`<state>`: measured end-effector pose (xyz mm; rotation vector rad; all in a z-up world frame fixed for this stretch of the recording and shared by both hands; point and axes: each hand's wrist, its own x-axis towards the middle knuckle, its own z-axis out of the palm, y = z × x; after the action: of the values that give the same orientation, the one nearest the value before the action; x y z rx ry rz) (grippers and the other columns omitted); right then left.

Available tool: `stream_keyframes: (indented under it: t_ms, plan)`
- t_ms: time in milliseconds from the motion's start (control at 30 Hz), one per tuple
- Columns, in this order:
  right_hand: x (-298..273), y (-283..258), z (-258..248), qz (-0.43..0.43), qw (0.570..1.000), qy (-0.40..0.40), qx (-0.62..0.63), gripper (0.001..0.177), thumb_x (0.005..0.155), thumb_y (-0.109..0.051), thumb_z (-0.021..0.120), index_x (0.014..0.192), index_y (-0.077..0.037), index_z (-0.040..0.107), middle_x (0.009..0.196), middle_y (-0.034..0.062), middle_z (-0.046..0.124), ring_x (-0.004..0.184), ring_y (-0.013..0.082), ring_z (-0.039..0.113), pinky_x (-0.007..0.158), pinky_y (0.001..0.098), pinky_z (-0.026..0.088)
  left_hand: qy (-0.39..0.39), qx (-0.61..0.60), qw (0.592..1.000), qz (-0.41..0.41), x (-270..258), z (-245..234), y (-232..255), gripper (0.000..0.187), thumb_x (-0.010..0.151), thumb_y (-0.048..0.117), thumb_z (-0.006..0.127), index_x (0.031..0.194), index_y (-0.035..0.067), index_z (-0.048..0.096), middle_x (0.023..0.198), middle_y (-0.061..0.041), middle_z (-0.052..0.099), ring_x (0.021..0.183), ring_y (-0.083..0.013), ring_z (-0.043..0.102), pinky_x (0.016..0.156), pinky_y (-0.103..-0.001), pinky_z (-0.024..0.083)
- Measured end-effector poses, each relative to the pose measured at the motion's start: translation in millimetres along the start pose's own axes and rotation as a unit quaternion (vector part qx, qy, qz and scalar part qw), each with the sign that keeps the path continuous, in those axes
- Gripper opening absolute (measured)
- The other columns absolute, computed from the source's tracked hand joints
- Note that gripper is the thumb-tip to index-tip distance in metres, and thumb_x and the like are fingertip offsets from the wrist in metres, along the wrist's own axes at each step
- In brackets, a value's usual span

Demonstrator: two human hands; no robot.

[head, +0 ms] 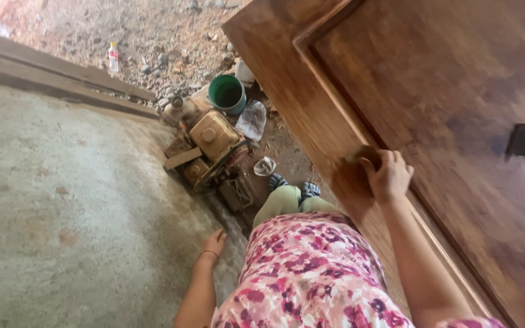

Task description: Sanding a wooden door panel by hand using sandpaper.

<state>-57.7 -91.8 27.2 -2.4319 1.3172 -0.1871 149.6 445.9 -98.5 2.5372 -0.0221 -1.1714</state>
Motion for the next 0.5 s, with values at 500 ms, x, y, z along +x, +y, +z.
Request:
stream_keyframes:
  t_ms: [500]
  plan:
    - [-31,26,1,-0.071,0.995,0.054,-0.050,0.046,0.105,-0.036,0.068,0.149,-0.025,0.061,0.125,0.0137,0.059,0.117,0.0334,0.057,0.098,0.0479,0.042,0.072,0.017,0.991,0.109,-25,21,-23,0.051,0.096,0.039,0.061,0.135,0.007,0.065,0.133,-0.016,0.068,0.123,-0.0325,0.065,0.103,-0.040,0.051]
